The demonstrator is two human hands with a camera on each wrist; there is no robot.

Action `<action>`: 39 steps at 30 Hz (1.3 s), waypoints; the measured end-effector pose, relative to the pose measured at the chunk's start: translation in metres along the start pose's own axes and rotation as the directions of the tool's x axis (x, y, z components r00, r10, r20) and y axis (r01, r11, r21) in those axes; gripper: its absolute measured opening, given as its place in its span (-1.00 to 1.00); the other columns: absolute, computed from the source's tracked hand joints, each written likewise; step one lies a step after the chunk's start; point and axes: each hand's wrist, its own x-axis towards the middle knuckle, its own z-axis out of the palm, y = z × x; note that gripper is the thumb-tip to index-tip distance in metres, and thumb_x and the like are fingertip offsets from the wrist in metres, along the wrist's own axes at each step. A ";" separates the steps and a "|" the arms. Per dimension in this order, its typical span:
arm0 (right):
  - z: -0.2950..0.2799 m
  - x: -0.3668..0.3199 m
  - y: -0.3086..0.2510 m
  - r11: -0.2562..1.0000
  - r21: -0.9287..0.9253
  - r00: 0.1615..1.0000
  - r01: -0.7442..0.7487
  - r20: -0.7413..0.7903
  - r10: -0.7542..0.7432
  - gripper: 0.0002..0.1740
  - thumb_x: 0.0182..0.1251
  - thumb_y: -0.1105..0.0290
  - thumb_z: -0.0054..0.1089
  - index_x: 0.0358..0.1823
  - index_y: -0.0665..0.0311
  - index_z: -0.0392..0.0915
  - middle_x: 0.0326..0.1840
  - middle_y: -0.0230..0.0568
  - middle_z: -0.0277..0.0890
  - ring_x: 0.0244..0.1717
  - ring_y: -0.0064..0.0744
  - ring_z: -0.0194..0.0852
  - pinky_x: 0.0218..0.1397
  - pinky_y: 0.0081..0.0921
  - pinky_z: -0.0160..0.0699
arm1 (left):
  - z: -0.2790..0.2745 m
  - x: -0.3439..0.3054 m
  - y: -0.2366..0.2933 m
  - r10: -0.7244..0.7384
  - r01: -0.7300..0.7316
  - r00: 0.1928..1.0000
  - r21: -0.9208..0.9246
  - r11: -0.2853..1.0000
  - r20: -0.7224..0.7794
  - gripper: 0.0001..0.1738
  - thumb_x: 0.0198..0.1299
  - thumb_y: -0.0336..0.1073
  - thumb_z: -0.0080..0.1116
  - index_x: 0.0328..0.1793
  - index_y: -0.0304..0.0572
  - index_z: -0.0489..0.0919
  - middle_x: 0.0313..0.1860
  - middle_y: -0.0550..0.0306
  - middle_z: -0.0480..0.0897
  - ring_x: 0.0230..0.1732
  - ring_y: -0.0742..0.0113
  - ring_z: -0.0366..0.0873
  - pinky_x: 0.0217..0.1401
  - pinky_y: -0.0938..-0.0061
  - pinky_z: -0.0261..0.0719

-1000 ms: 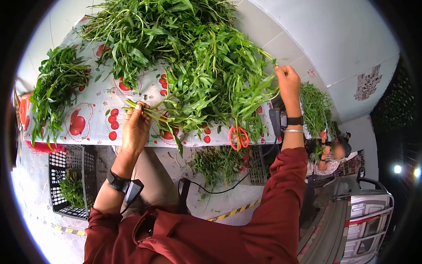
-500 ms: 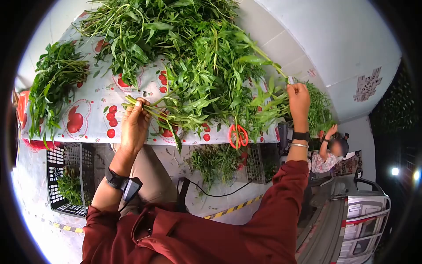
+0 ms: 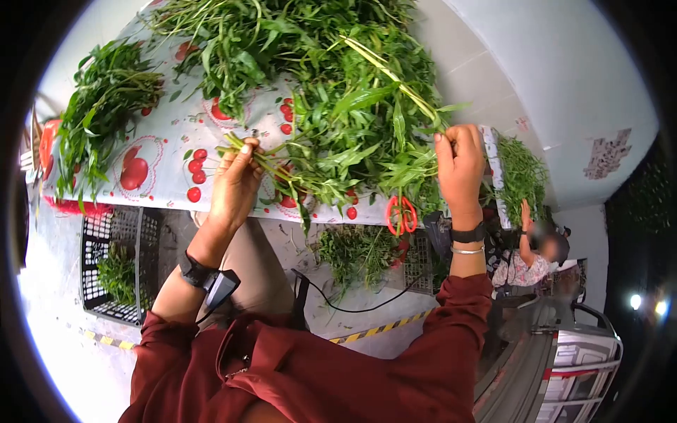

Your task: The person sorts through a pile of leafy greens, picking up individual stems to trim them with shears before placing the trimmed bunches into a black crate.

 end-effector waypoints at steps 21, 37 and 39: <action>0.079 -0.045 -0.059 0.949 0.226 0.893 0.218 0.346 -0.287 -0.85 0.02 0.51 0.18 -0.38 0.29 0.40 -0.31 -0.20 0.35 -0.43 -0.13 0.45 -0.40 -0.34 0.45 | 0.014 -0.001 0.008 0.020 -0.021 0.999 -0.030 0.999 -0.038 -0.69 0.29 -0.30 -0.02 0.11 -0.27 0.43 -0.31 0.35 0.44 -0.35 0.61 0.32 -0.09 0.64 0.39; 0.059 -0.011 -0.087 0.889 0.434 0.888 -0.143 0.453 -0.078 -0.92 0.13 0.61 0.14 -0.32 0.38 0.50 -0.46 -0.35 0.38 -0.51 -0.67 0.31 -0.48 -0.69 0.29 | 0.008 0.003 -0.002 0.063 -0.060 0.995 0.042 0.997 -0.074 -0.79 0.23 -0.37 0.07 -0.03 -0.23 0.53 -0.22 0.30 0.55 -0.27 0.60 0.39 -0.19 0.68 0.34; 0.065 -0.004 -0.101 0.854 0.494 0.866 -0.160 0.486 -0.118 -0.88 0.12 0.55 0.18 -0.29 0.35 0.51 -0.41 -0.30 0.40 -0.47 -0.59 0.38 -0.44 -0.63 0.35 | 0.008 0.002 -0.002 0.058 -0.055 0.997 0.051 0.997 -0.059 -0.79 0.23 -0.37 0.08 -0.03 -0.23 0.53 -0.20 0.28 0.56 -0.23 0.58 0.42 -0.15 0.67 0.37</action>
